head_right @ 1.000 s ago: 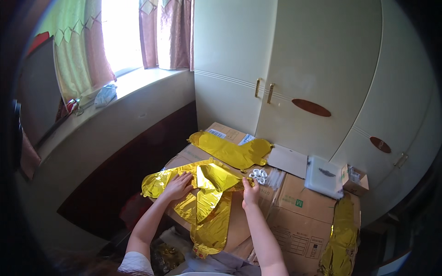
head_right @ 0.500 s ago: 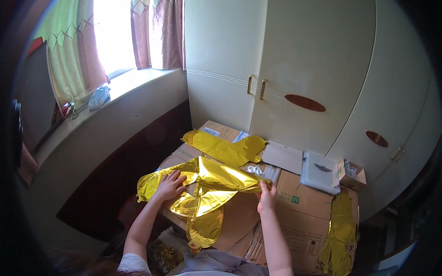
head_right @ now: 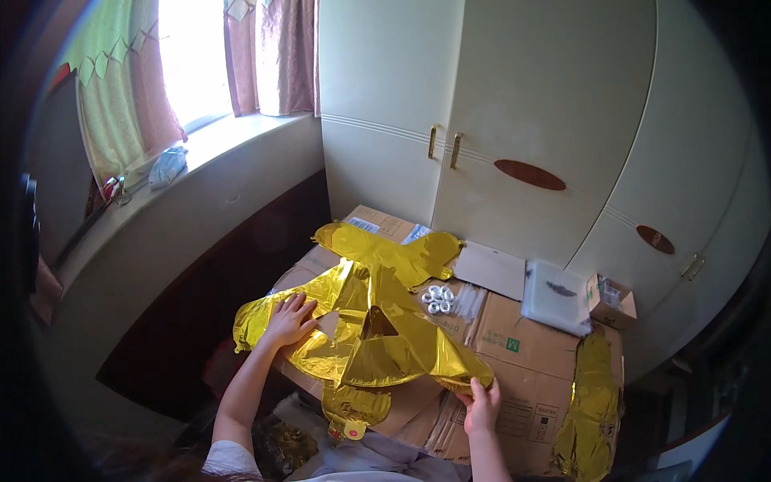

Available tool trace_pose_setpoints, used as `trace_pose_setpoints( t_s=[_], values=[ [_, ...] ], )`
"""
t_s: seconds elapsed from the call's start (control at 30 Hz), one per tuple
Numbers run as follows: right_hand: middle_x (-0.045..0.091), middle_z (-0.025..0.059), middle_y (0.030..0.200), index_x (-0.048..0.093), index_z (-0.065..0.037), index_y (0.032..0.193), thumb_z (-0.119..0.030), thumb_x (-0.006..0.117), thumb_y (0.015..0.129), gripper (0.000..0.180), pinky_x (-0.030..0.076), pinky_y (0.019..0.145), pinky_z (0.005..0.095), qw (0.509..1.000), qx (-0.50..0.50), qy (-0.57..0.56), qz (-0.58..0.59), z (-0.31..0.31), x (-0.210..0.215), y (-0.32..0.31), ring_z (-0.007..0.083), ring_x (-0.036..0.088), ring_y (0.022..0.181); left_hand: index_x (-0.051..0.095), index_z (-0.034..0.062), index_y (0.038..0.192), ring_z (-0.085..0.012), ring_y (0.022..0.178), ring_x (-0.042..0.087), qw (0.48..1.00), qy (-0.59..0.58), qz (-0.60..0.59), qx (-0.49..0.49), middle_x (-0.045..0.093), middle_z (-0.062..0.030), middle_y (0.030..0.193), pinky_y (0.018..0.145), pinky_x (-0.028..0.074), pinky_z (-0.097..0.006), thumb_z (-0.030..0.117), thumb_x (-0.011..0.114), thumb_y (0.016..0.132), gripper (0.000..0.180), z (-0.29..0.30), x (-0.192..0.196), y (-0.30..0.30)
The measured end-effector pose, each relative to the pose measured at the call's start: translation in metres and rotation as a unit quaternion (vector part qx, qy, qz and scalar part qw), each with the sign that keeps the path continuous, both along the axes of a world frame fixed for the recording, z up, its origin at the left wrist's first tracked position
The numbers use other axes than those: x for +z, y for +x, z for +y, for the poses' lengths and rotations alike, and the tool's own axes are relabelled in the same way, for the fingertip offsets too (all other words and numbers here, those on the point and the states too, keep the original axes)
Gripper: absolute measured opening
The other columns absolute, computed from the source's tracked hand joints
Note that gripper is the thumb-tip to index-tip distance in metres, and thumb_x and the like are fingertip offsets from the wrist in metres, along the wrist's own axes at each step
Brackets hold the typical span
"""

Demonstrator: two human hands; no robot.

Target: Folding gold-colored number-shaped foil balloons and placing them on cardboard pieces.

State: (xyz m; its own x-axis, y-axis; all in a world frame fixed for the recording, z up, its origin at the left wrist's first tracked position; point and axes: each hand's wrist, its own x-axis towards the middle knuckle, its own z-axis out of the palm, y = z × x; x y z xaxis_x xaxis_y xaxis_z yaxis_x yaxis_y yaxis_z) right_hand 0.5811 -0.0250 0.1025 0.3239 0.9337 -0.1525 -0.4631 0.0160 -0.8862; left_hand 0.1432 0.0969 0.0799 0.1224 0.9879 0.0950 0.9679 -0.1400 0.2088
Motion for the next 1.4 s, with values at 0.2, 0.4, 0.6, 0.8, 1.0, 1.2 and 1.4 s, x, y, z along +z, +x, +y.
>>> trace_pose_setpoints(
  t_s=[0.2, 0.4, 0.6, 0.8, 1.0, 1.2, 1.4],
  values=[
    [0.059, 0.0061, 0.112, 0.05, -0.007, 0.122, -0.006, 0.056, 0.091, 0.032, 0.06, 0.068, 0.0313, 0.999, -0.028, 0.023, -0.02, -0.034, -0.005, 0.015, 0.0174, 0.064, 0.093, 0.041, 0.0234, 0.142, -0.0312, 0.142, 0.024, 1.0, 0.003, 0.003, -0.001, 0.031, -0.0144, 0.152, 0.115, 0.017, -0.047, 0.055, 0.044, 0.092, 0.06, 0.002, -0.001, 0.0],
    [0.06, 0.0065, 0.109, 0.05, -0.005, 0.12, -0.002, 0.057, 0.089, 0.032, 0.058, 0.072, 0.032, 0.996, -0.061, 0.056, -0.023, -0.066, 0.001, 0.024, 0.016, 0.063, 0.093, 0.043, 0.0233, 0.141, -0.0315, 0.142, 0.025, 1.0, 0.006, 0.0, -0.011, 0.033, -0.0147, 0.151, 0.114, 0.017, -0.049, 0.054, 0.046, 0.091, 0.059, 0.002, 0.002, -0.004],
    [0.06, 0.0077, 0.111, 0.049, -0.003, 0.123, -0.001, 0.058, 0.088, 0.036, 0.055, 0.081, 0.0347, 0.992, -0.082, 0.089, -0.043, -0.094, -0.006, 0.042, 0.0176, 0.062, 0.096, 0.042, 0.0249, 0.142, -0.0313, 0.143, 0.023, 1.0, -0.006, -0.001, -0.012, 0.032, -0.0134, 0.152, 0.114, 0.014, -0.054, 0.055, 0.046, 0.091, 0.06, 0.004, 0.003, -0.002],
    [0.059, 0.0073, 0.109, 0.049, -0.004, 0.119, -0.002, 0.056, 0.088, 0.032, 0.057, 0.069, 0.0306, 0.982, -0.152, 0.055, -0.094, -0.124, -0.013, 0.076, 0.0163, 0.062, 0.092, 0.044, 0.0265, 0.141, -0.0337, 0.143, 0.022, 1.0, -0.01, -0.009, -0.015, 0.032, -0.0122, 0.152, 0.114, 0.012, -0.055, 0.058, 0.048, 0.089, 0.061, 0.007, 0.004, -0.005],
    [0.059, 0.0036, 0.107, 0.048, -0.005, 0.125, -0.005, 0.055, 0.091, 0.034, 0.049, 0.05, 0.0224, 0.954, -0.277, -0.043, -0.108, -0.157, -0.024, 0.117, 0.0108, 0.06, 0.081, 0.047, 0.0273, 0.139, -0.0363, 0.143, 0.021, 1.0, 0.001, 0.01, -0.018, 0.035, -0.0117, 0.151, 0.114, 0.007, -0.055, 0.057, 0.049, 0.088, 0.06, 0.007, 0.008, -0.003],
    [0.059, 0.003, 0.102, 0.051, -0.005, 0.118, -0.008, 0.056, 0.092, 0.026, 0.05, 0.05, 0.0222, 0.938, -0.298, -0.068, -0.163, -0.176, -0.044, 0.138, 0.0087, 0.058, 0.077, 0.047, 0.0263, 0.139, -0.0377, 0.142, 0.023, 1.0, 0.007, 0.02, -0.017, 0.037, -0.0126, 0.149, 0.114, 0.008, -0.056, 0.057, 0.052, 0.087, 0.061, 0.01, 0.009, -0.001],
    [0.052, 0.0048, 0.102, 0.045, -0.005, 0.117, -0.005, 0.061, 0.089, 0.033, 0.046, 0.054, 0.0228, 0.934, -0.303, -0.11, -0.158, -0.193, -0.038, 0.142, 0.0098, 0.051, 0.077, 0.044, 0.0224, 0.142, -0.036, 0.142, 0.022, 0.999, 0.006, 0.039, -0.007, 0.036, -0.0123, 0.149, 0.115, 0.008, -0.055, 0.052, 0.054, 0.088, 0.062, 0.01, 0.016, 0.005]
  ],
)
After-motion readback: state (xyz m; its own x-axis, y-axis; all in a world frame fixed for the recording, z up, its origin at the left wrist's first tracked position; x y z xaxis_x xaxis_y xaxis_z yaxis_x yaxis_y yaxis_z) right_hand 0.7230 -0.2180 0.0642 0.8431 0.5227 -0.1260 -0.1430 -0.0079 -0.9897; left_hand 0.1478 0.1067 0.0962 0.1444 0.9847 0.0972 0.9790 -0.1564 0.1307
